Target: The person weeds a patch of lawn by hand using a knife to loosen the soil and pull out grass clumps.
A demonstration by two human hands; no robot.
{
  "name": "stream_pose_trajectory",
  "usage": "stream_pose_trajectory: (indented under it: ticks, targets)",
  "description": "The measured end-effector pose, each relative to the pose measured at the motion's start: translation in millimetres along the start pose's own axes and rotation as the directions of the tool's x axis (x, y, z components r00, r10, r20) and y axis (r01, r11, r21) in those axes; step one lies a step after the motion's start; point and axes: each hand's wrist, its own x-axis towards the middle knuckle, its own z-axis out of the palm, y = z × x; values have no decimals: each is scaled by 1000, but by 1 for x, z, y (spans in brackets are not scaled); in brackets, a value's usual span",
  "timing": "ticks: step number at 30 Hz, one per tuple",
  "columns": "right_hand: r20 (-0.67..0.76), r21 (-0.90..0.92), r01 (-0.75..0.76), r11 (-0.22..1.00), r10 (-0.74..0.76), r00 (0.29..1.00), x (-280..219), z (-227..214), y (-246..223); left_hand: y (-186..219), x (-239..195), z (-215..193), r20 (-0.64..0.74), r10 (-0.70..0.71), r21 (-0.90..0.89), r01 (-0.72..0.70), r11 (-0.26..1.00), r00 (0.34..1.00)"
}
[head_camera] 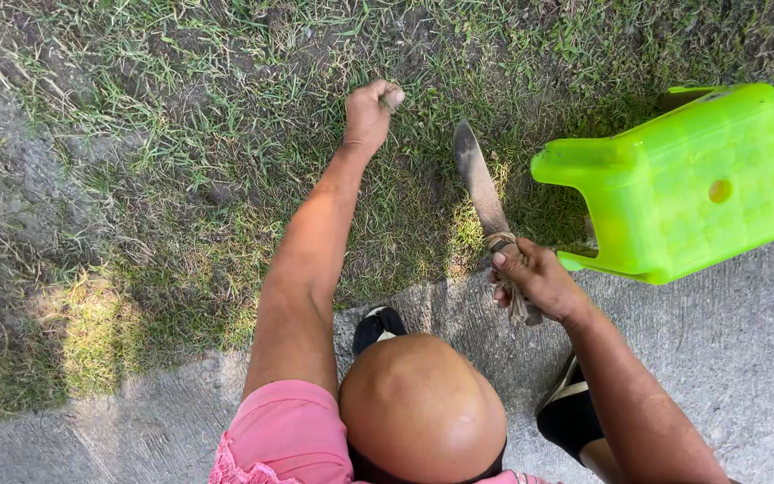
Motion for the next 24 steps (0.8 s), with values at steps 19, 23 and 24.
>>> stream_pose_trajectory:
  ticks: [19, 23, 24]
  targets:
    - [-25, 187, -157, 970, 164, 986, 77, 59, 12, 33, -13, 0, -17, -121, 13, 121, 993, 993]
    - [9, 170, -197, 966, 198, 980, 89, 54, 5, 27, 0, 0, -29, 31, 35, -30, 999, 999]
    - [12, 124, -209, 970, 209, 978, 95, 54, 6, 26, -9, 0, -35, 68, 82, -65, 994, 997]
